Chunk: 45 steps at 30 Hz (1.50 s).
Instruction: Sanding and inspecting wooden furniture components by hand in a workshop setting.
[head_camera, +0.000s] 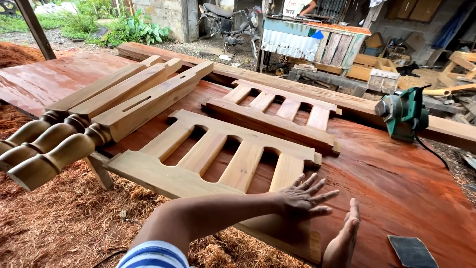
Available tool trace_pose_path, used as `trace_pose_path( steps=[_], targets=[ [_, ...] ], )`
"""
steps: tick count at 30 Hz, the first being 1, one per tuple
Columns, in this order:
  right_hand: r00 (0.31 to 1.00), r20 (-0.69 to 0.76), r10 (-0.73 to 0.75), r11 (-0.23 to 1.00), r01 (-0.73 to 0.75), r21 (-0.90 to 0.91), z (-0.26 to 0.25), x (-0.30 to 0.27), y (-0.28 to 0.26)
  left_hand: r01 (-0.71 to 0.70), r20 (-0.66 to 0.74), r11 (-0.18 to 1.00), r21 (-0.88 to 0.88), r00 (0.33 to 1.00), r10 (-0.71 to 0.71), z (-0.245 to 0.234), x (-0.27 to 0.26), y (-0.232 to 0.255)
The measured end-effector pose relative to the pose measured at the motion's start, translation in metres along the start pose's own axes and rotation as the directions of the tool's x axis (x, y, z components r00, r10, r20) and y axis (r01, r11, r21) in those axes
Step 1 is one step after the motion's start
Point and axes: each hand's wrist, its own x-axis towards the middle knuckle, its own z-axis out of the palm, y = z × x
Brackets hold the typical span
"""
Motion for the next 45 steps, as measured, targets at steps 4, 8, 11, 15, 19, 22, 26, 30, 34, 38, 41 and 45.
trace_pose_path(
  steps=[4, 8, 11, 15, 19, 22, 26, 30, 34, 38, 41, 45],
  targets=[
    [0.999, 0.005, 0.048, 0.999, -0.047, -0.027, 0.001, -0.001, -0.006, -0.001, -0.050, 1.000, -0.007, 0.999, 0.001, 0.008, 0.041, -0.051],
    [0.998, 0.030, 0.046, 0.999, -0.047, 0.007, 0.000, 0.001, 0.003, 0.080, -0.320, 0.973, 0.215, 0.947, -0.007, 0.035, 0.111, -0.148],
    [0.998, 0.062, -0.025, 0.999, 0.027, -0.034, -0.003, 0.005, 0.018, 0.277, -0.467, 0.887, 0.368, 0.880, -0.081, 0.049, 0.167, -0.214],
    [0.991, 0.094, -0.092, 0.991, 0.100, -0.092, -0.006, 0.002, 0.019, 0.442, -0.323, 0.865, 0.237, 0.876, -0.359, 0.009, 0.154, -0.201],
    [0.996, 0.076, -0.038, 0.996, 0.044, -0.083, -0.005, -0.003, 0.006, 0.452, -0.211, 0.876, 0.165, 0.884, -0.417, -0.016, 0.116, -0.152],
    [0.996, 0.068, -0.049, 0.994, 0.055, -0.089, -0.003, -0.001, 0.002, 0.443, -0.174, 0.884, 0.150, 0.892, -0.417, -0.018, 0.089, -0.132],
    [0.998, 0.048, -0.048, 0.998, 0.050, -0.040, -0.001, -0.003, -0.004, 0.351, -0.155, 0.917, 0.189, 0.933, -0.325, -0.016, 0.040, -0.098],
    [0.997, 0.052, -0.064, 0.998, 0.063, 0.024, -0.004, -0.002, 0.004, 0.233, -0.199, 0.908, 0.347, 0.965, -0.172, 0.008, -0.007, -0.067],
    [0.995, 0.064, -0.080, 0.996, 0.076, 0.056, -0.004, -0.001, 0.005, 0.185, -0.171, 0.978, 0.096, 0.971, -0.167, -0.022, -0.041, -0.025],
    [0.993, 0.104, -0.051, 0.998, 0.049, 0.026, -0.001, -0.005, -0.009, 0.165, -0.159, 0.986, -0.023, 0.973, -0.167, -0.020, -0.019, -0.054],
    [0.989, 0.137, -0.047, 0.999, 0.047, 0.009, 0.002, -0.004, -0.013, 0.133, -0.205, 0.990, -0.037, 0.969, -0.138, -0.016, 0.018, -0.101],
    [0.986, 0.165, -0.040, 0.999, 0.038, 0.016, 0.002, -0.004, -0.010, 0.201, -0.179, 0.979, 0.013, 0.964, -0.196, -0.009, 0.071, -0.160]
  ],
)
